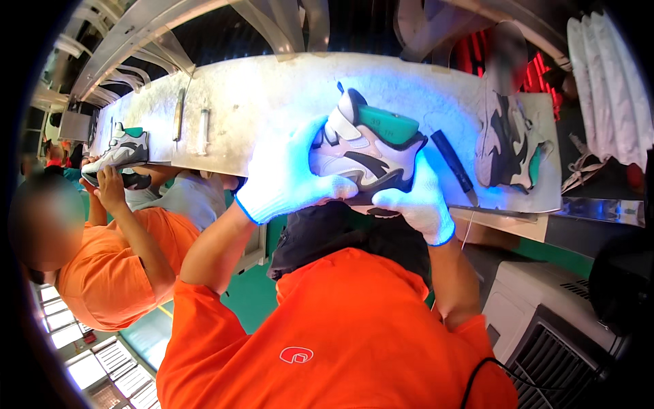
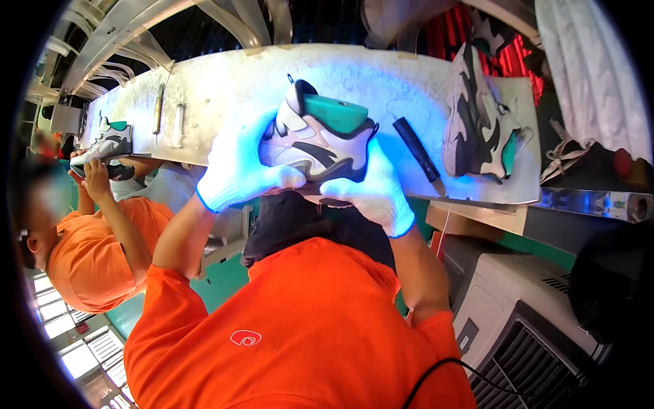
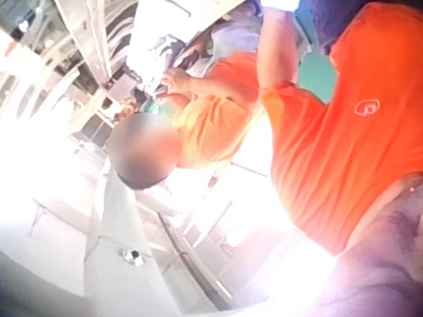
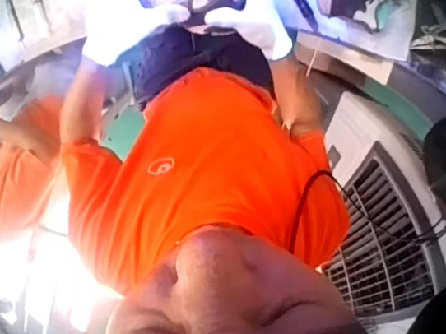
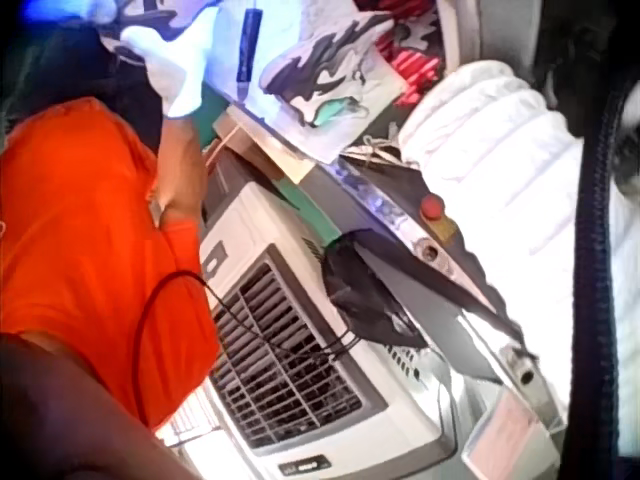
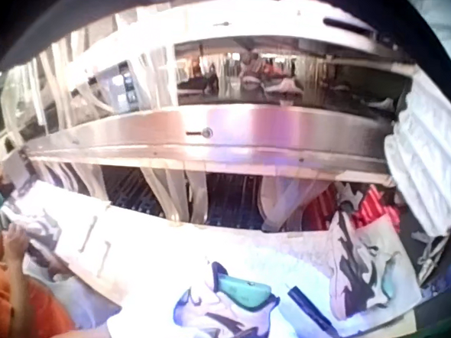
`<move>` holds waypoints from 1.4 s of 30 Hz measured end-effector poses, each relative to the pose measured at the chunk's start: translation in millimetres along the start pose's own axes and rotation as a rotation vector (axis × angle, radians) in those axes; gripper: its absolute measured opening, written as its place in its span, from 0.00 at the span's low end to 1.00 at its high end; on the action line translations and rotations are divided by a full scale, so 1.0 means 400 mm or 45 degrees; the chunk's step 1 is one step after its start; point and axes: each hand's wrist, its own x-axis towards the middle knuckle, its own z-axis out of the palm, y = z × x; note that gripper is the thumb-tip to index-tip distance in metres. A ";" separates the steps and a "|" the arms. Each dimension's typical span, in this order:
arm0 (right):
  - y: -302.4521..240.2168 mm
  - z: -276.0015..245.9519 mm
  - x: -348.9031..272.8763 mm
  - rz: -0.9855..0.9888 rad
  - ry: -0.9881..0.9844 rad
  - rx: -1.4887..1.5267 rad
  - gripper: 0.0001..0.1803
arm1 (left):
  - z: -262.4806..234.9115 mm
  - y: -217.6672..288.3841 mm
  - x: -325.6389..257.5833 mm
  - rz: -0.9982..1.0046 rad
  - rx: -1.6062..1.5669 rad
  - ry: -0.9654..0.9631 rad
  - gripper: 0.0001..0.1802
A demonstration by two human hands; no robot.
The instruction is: The person assembles a white and black sneaker at a factory workstation. They use a black tool to press the sole onto the upper, then apply glue from a syringe to the sole edge. The person attaches a small fabric piece to the shoe's tongue and continues to press and adjust the sole to ensure it is securely bonded.
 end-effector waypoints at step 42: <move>0.037 -0.026 0.072 -0.701 0.602 -1.234 0.44 | -0.006 -0.219 0.012 -0.030 -0.138 0.422 0.33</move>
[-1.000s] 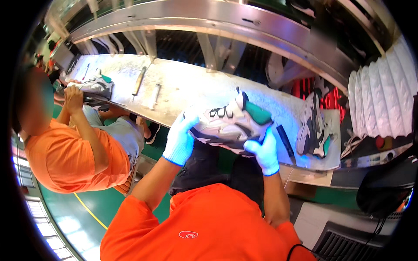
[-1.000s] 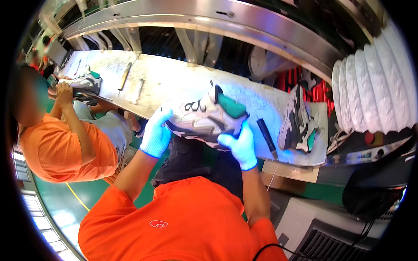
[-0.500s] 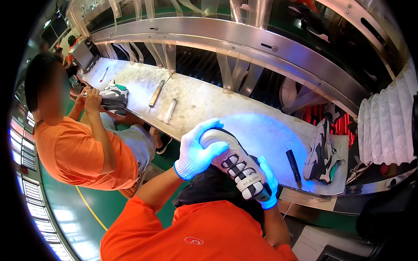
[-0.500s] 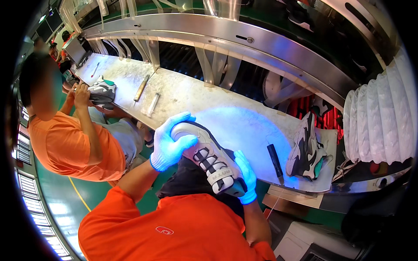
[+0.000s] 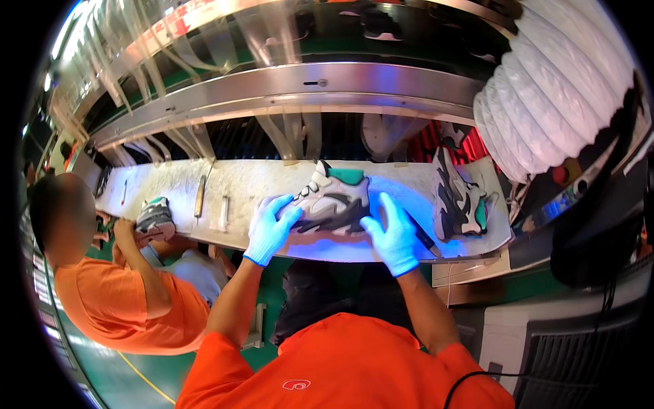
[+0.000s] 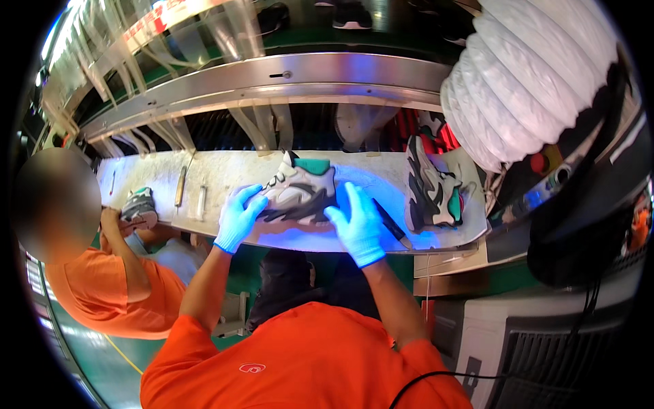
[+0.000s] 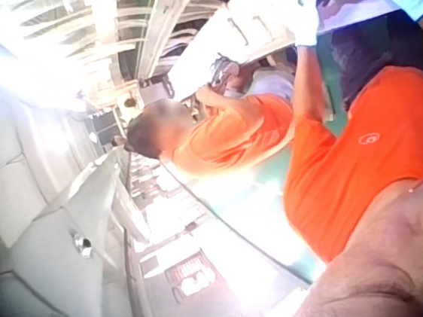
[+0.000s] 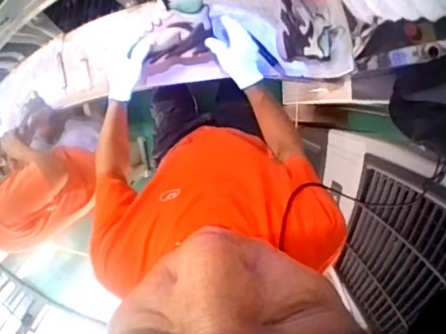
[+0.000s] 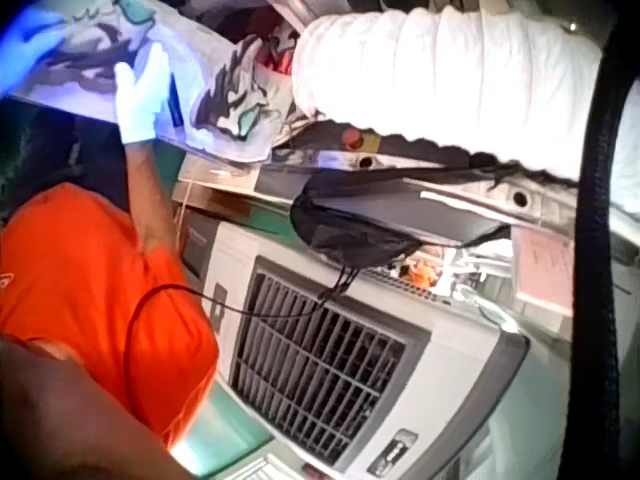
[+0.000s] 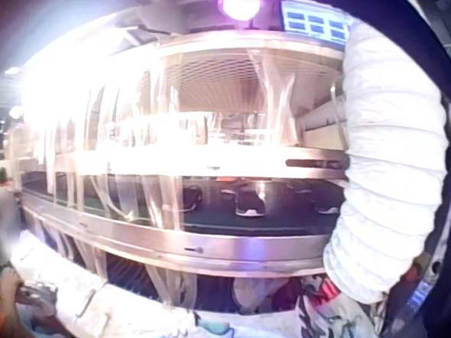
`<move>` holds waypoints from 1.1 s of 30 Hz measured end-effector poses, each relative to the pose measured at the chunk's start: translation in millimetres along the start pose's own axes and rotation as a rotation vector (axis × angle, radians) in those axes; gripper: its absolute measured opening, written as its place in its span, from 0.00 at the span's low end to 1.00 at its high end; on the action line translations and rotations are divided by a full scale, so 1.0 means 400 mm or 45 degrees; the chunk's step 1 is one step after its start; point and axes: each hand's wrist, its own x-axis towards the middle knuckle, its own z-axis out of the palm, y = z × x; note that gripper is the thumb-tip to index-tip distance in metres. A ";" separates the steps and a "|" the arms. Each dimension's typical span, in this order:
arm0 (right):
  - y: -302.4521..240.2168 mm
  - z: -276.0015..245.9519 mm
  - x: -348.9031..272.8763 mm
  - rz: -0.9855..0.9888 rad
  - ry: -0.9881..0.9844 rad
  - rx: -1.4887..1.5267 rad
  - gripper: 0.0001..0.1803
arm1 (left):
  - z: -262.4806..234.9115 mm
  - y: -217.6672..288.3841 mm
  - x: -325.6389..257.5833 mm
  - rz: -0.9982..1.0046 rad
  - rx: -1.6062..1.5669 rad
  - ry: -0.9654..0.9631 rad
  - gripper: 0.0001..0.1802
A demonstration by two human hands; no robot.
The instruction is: The person assembles a white and black sneaker at a factory workstation. They use a black tool to press the sole onto the upper, then apply glue from a syringe to the sole edge. The person attaches a small fabric piece to the shoe's tongue and continues to press and adjust the sole to ensure it is securely bonded.
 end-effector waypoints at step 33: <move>0.030 -0.048 0.006 0.333 -0.535 -0.325 0.18 | 0.053 0.064 0.008 0.205 0.206 -0.012 0.49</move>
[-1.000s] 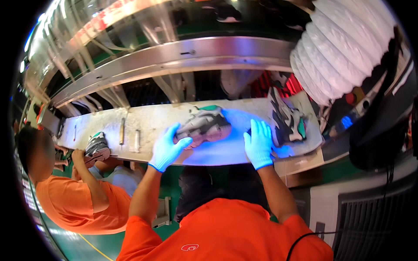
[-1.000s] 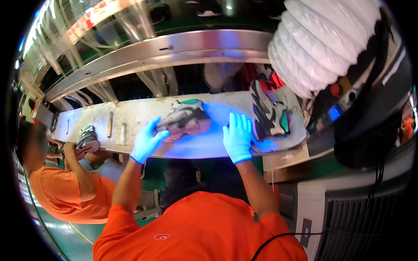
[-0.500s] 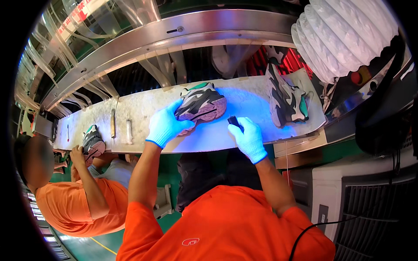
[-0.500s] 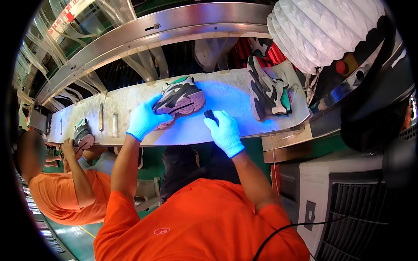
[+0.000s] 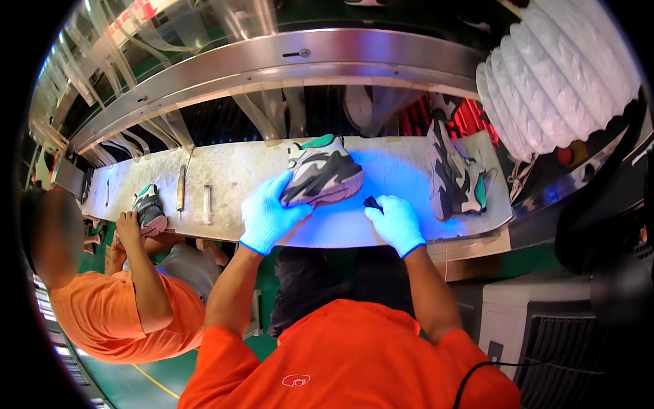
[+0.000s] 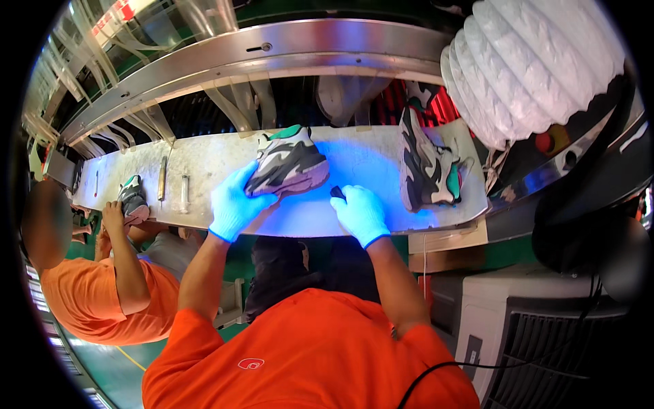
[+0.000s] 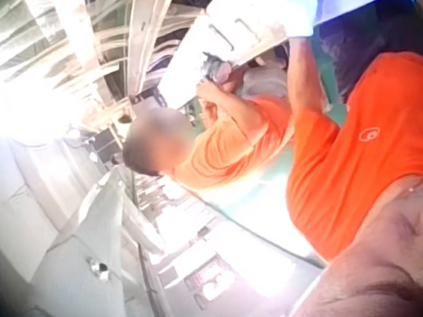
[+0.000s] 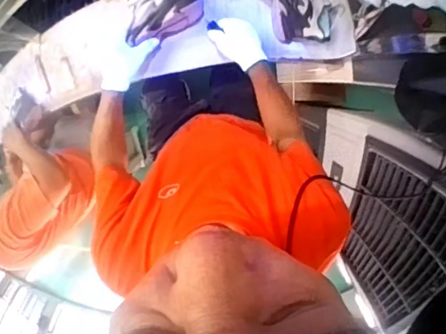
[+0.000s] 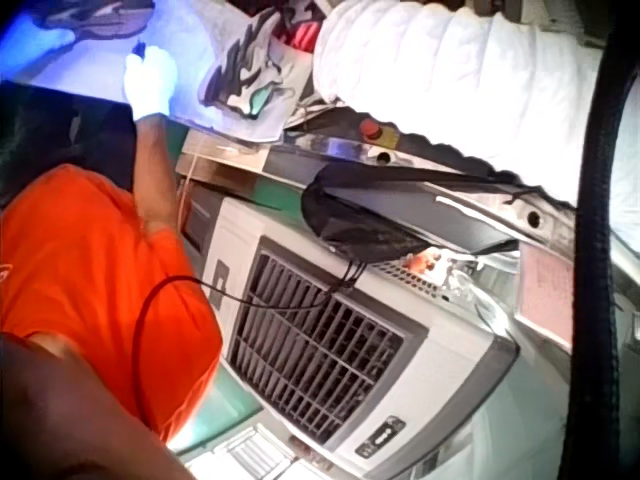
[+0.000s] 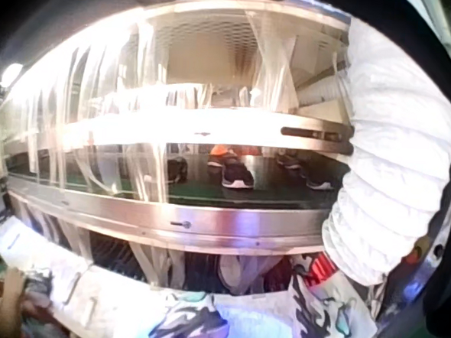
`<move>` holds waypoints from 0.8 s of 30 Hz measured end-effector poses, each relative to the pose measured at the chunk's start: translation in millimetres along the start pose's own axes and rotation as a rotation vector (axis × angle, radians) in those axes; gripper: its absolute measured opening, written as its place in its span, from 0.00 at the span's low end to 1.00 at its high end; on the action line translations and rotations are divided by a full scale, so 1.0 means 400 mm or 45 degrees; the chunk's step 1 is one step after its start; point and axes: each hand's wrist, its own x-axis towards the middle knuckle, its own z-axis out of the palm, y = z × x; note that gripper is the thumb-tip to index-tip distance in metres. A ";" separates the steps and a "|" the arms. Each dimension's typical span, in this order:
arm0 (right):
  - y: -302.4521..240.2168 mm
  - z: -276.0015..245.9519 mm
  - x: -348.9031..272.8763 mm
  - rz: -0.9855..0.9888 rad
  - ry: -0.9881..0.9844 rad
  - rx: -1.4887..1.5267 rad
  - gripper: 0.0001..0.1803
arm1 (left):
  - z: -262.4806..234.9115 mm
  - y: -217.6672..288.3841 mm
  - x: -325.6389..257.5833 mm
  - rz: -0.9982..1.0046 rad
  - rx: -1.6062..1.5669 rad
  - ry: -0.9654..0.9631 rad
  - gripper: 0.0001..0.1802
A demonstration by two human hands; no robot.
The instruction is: The person assembles a white and black sneaker at a factory workstation. They use a black tool to press the sole onto the upper, then apply glue from a syringe to the sole edge. The person attaches a small fabric piece to the shoe's tongue and continues to press and adjust the sole to ensure it is securely bonded.
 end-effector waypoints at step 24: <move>-0.563 -0.491 0.275 -0.885 1.043 1.584 0.21 | -0.155 0.167 -0.015 0.704 -0.248 0.624 0.40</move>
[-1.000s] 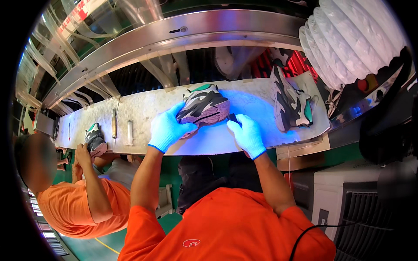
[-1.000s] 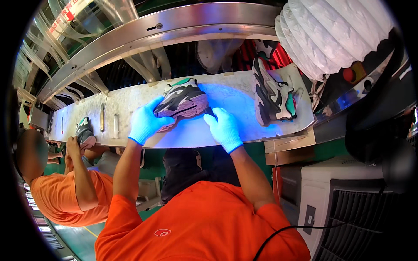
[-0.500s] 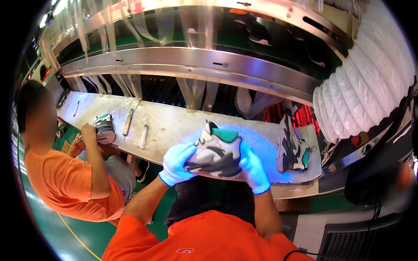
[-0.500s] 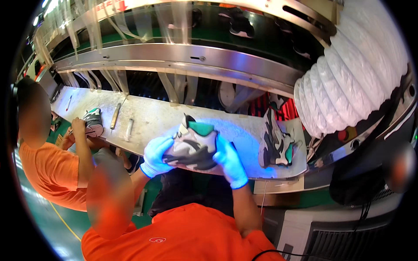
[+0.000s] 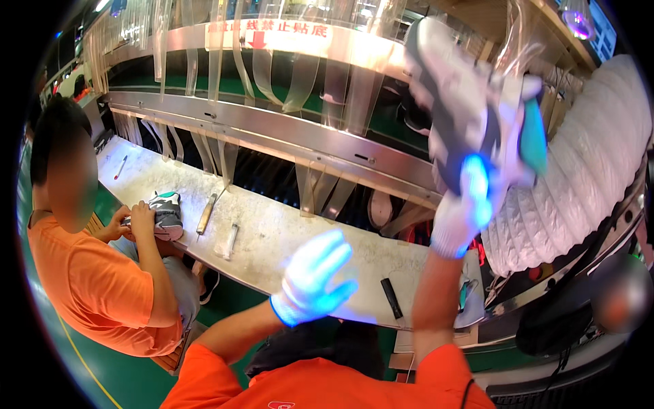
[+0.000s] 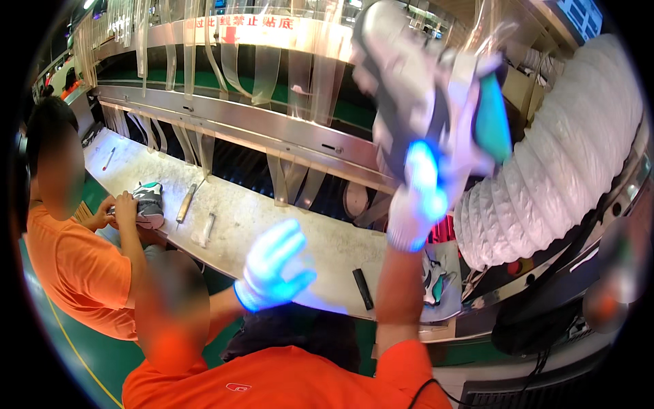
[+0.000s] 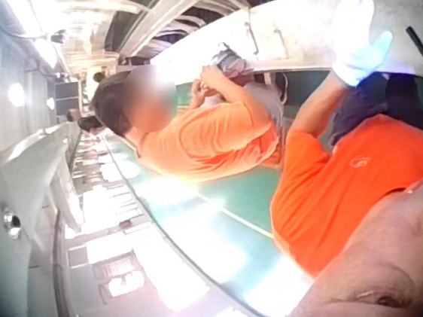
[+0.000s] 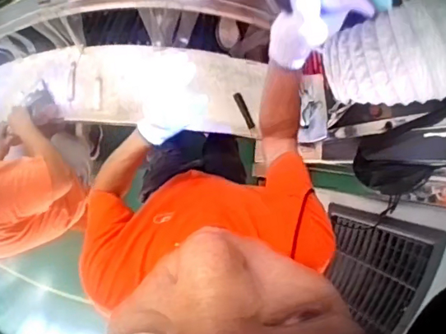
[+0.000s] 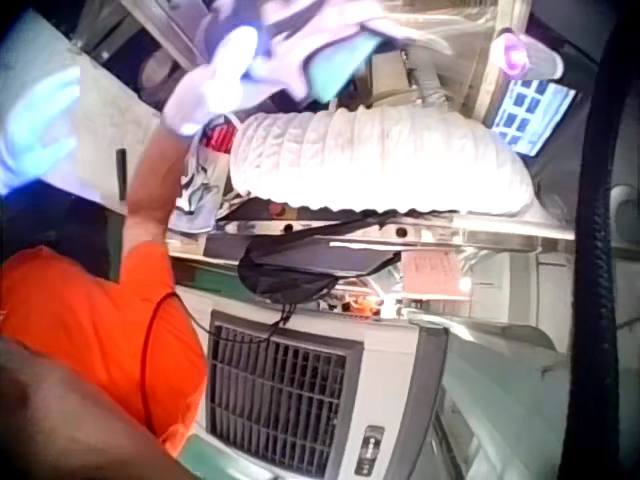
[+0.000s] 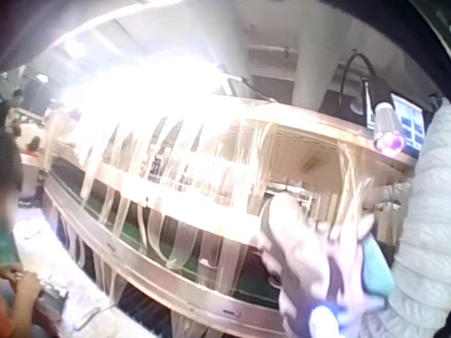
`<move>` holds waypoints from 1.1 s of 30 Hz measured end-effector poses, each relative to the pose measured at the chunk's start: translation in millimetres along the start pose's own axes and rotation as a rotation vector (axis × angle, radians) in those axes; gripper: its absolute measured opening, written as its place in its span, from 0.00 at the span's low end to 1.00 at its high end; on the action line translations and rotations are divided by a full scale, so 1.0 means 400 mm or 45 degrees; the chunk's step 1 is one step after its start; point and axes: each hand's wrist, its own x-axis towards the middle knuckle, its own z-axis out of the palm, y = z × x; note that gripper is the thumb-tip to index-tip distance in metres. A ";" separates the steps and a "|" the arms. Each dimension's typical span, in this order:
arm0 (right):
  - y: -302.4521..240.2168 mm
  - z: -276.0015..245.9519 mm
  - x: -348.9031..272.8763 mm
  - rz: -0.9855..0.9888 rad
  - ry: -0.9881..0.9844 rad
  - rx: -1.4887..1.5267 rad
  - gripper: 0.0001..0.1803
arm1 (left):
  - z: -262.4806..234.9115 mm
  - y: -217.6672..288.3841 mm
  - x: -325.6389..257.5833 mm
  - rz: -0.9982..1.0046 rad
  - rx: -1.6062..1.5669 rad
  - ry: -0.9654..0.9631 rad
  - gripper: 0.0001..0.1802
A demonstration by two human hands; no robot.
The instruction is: The person assembles a white and black sneaker at a factory workstation. They use a black tool to press the sole onto the upper, then apply glue from a syringe to the sole edge. The person attaches a small fabric piece to the shoe's tongue and continues to press and adjust the sole to ensure it is securely bonded.
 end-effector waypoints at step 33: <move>-0.048 -0.840 -0.428 1.095 0.639 -0.748 0.25 | 0.741 0.194 -0.023 -1.785 -1.159 -0.856 0.46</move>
